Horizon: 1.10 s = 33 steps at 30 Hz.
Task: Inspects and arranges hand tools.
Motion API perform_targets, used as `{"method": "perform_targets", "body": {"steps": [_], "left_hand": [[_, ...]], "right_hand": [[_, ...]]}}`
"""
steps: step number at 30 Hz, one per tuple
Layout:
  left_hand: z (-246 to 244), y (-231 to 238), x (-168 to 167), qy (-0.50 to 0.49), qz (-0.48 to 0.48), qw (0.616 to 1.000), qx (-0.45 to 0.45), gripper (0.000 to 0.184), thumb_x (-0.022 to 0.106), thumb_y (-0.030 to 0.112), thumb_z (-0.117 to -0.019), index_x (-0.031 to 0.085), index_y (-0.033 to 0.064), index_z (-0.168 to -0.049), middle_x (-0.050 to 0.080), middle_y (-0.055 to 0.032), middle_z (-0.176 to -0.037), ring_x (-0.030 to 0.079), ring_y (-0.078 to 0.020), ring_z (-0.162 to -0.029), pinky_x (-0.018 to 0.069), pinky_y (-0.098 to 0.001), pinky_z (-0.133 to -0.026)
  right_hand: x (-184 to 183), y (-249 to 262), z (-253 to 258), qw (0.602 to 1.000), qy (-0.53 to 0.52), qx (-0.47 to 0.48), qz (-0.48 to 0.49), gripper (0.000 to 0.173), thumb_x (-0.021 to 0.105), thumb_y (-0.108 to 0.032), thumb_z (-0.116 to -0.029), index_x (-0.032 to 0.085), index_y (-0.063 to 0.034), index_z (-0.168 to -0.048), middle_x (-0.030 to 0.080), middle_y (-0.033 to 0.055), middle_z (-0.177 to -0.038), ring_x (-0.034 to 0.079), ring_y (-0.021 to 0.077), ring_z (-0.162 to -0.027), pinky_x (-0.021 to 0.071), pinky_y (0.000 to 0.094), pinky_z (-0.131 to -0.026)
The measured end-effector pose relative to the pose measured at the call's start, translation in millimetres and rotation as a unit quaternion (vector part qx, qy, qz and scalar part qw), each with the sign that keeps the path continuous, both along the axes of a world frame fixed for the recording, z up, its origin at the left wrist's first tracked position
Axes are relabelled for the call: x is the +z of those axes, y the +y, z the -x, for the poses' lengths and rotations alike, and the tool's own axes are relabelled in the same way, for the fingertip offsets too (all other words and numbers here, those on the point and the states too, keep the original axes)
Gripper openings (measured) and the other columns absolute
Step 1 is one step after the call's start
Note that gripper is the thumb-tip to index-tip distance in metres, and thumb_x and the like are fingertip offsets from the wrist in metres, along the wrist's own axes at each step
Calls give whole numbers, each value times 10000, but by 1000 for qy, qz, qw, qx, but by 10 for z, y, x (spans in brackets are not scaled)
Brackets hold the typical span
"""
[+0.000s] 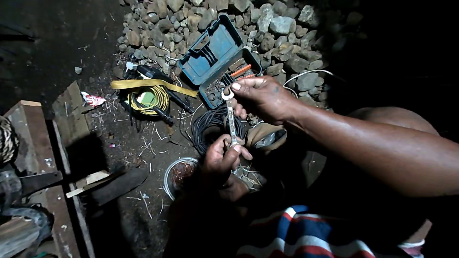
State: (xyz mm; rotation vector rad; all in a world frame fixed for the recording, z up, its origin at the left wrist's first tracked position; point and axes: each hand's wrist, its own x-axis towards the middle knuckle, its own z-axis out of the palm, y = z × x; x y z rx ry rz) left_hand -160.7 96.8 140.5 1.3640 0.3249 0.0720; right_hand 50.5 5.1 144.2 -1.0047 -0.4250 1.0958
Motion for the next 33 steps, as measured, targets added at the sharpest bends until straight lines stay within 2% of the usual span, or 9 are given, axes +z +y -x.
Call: {"method": "perform_targets", "body": {"steps": [3,8,11,14,20,22,25,29,33], "left_hand": [[-4,-41,3,7,-46,998,39,132,550,89,-1016,595,0,-1103,739,-99,-821,561,-48,-525,451,-194,-493],[-16,-85,-40,-4,-115,989,93,149,571,34,-970,614,-23,-1101,731,-76,-790,584,-69,-531,491,-224,-501],[-19,-79,-49,-6,-131,987,95,150,576,68,-982,620,-20,-1096,732,-76,-789,578,-73,-524,490,-233,-499],[-17,-73,-52,-2,-121,989,84,172,568,93,-1004,623,-25,-1116,731,-92,-794,561,-71,-515,468,-227,-486],[-32,-80,-12,7,-83,993,84,205,560,68,-1007,613,-48,-1166,734,-101,-803,559,-59,-508,469,-207,-481],[-29,-65,-3,11,-79,993,83,213,566,67,-1005,613,-38,-1184,734,-92,-802,566,-59,-511,476,-207,-483],[-23,-50,11,12,-71,994,82,255,570,62,-1000,622,-51,-1223,726,-103,-791,559,-71,-509,479,-217,-483],[-10,-31,21,11,-61,994,88,301,568,105,-1018,619,-47,-1274,725,-106,-793,551,-72,-507,482,-218,-484],[-9,-12,46,10,-67,992,105,301,519,116,-1035,616,-33,-1278,717,-98,-765,534,-63,-485,465,-212,-465]], "right_hand": [[6,-4,11,1000,-2,4,-3,279,484,-191,-1099,666,18,-1139,705,108,-878,680,172,-680,609,319,-634],[17,-7,35,1000,-12,14,-5,235,530,-98,-1069,661,25,-1220,722,122,-938,702,177,-719,627,321,-673],[-11,-10,54,999,-32,27,-4,205,561,-88,-1049,675,16,-1185,716,116,-910,701,181,-721,627,334,-685],[-8,-24,84,999,-40,37,3,175,596,-85,-1034,692,20,-1135,713,106,-880,687,162,-692,618,311,-657],[-1,-39,92,997,-45,51,22,203,600,-101,-1035,691,15,-1175,710,101,-879,676,146,-670,603,281,-618],[-4,-36,91,998,-29,53,20,179,619,-99,-1023,687,10,-1148,706,107,-896,668,152,-667,596,286,-602],[-24,-14,96,999,2,42,15,109,629,-68,-1007,619,-8,-1098,692,108,-859,652,150,-629,574,277,-563],[-63,8,86,999,37,22,14,271,636,-30,-987,554,-35,-1245,657,96,-839,643,167,-632,577,294,-569],[-71,21,84,999,29,2,23,369,646,-24,-979,511,-59,-1320,673,99,-864,656,169,-640,583,294,-569]]}}
